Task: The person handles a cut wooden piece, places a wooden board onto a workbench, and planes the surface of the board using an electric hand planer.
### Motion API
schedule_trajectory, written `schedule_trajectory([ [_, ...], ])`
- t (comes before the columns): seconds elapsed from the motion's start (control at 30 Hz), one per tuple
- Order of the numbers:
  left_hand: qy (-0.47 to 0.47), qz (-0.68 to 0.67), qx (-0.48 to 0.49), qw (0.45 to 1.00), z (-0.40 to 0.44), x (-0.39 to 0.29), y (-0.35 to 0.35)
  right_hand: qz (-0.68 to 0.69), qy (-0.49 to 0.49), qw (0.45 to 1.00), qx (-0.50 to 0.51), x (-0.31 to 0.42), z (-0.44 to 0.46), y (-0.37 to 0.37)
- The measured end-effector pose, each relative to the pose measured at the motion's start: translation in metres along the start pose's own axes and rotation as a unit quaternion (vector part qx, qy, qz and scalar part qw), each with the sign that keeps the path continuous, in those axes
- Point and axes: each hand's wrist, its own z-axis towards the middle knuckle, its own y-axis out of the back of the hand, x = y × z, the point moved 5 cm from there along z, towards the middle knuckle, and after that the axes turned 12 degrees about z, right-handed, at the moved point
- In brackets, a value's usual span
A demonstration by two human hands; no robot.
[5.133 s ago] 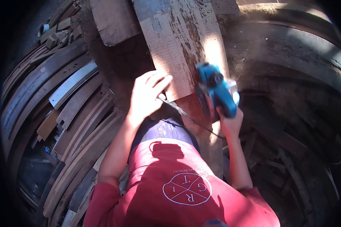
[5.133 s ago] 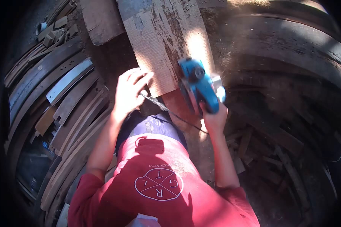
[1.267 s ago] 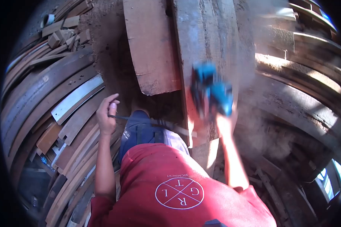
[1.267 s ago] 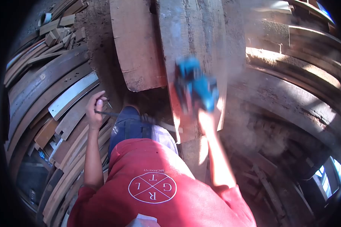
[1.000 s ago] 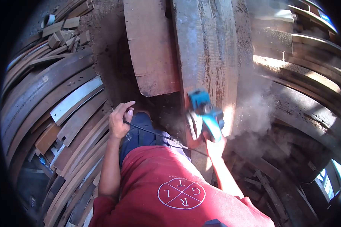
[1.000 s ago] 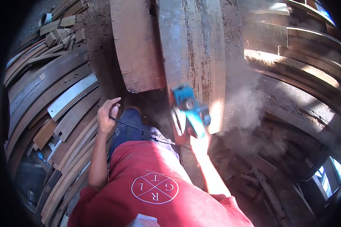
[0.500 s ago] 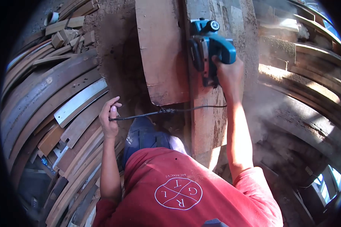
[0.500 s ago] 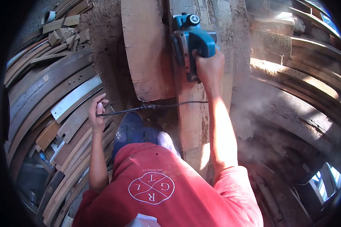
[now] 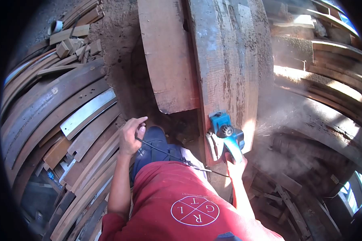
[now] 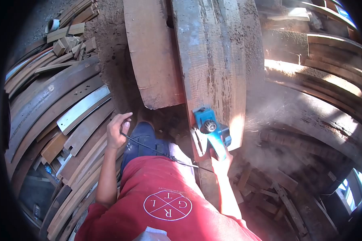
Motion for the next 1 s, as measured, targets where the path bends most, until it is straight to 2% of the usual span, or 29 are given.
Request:
schedule_trajectory([
  [0.03,-0.002,0.001,0.004,1.0,-0.002,0.0,-0.005,-0.037,0.01,0.999,0.006,0.004,0.0,-0.002],
  [0.1,-0.001,-0.016,0.003,1.0,-0.004,0.001,-0.014,-0.15,0.133,0.979,0.047,0.026,0.024,-0.019],
  [0.13,-0.003,-0.015,0.007,1.0,-0.006,0.003,-0.017,-0.154,0.188,0.968,0.058,0.047,0.037,-0.032],
  [0.27,0.026,-0.05,-0.042,0.998,-0.005,0.021,-0.002,-0.024,0.088,0.995,0.041,0.098,0.116,-0.093],
  [0.3,0.044,-0.051,-0.047,0.997,-0.005,0.027,0.003,-0.044,0.117,0.992,0.035,0.104,0.138,-0.106],
  [0.37,0.056,-0.054,-0.066,0.995,-0.001,0.036,0.011,-0.083,0.096,0.992,0.013,0.127,0.178,-0.131],
  [0.43,0.073,-0.064,-0.089,0.991,0.001,0.044,0.022,-0.059,0.094,0.994,0.022,0.174,0.204,-0.156],
  [0.5,0.069,-0.058,-0.103,0.991,0.007,0.052,0.026,-0.094,0.2,0.975,-0.013,0.195,0.248,-0.181],
  [0.63,0.056,-0.055,-0.11,0.991,0.018,0.048,0.037,-0.137,0.206,0.968,-0.053,0.242,0.304,-0.205],
  [0.77,0.039,-0.057,-0.093,0.993,0.021,0.044,0.04,-0.139,0.248,0.958,-0.034,0.228,0.314,-0.186],
  [0.87,0.052,-0.091,-0.114,0.988,0.011,0.051,0.038,-0.09,0.186,0.978,0.016,0.188,0.253,-0.147],
  [0.9,0.049,-0.092,-0.116,0.988,0.006,0.048,0.036,-0.077,0.186,0.979,0.033,0.163,0.228,-0.128],
  [0.93,0.039,-0.071,-0.112,0.99,0.002,0.044,0.033,-0.074,0.116,0.99,-0.009,0.122,0.202,-0.107],
  [0.97,0.029,-0.051,-0.107,0.992,-0.001,0.038,0.029,-0.024,0.133,0.991,0.019,0.095,0.164,-0.081],
  [1.0,0.015,-0.045,-0.096,0.994,-0.005,0.031,0.025,-0.025,0.034,0.999,0.008,0.064,0.123,-0.052],
])
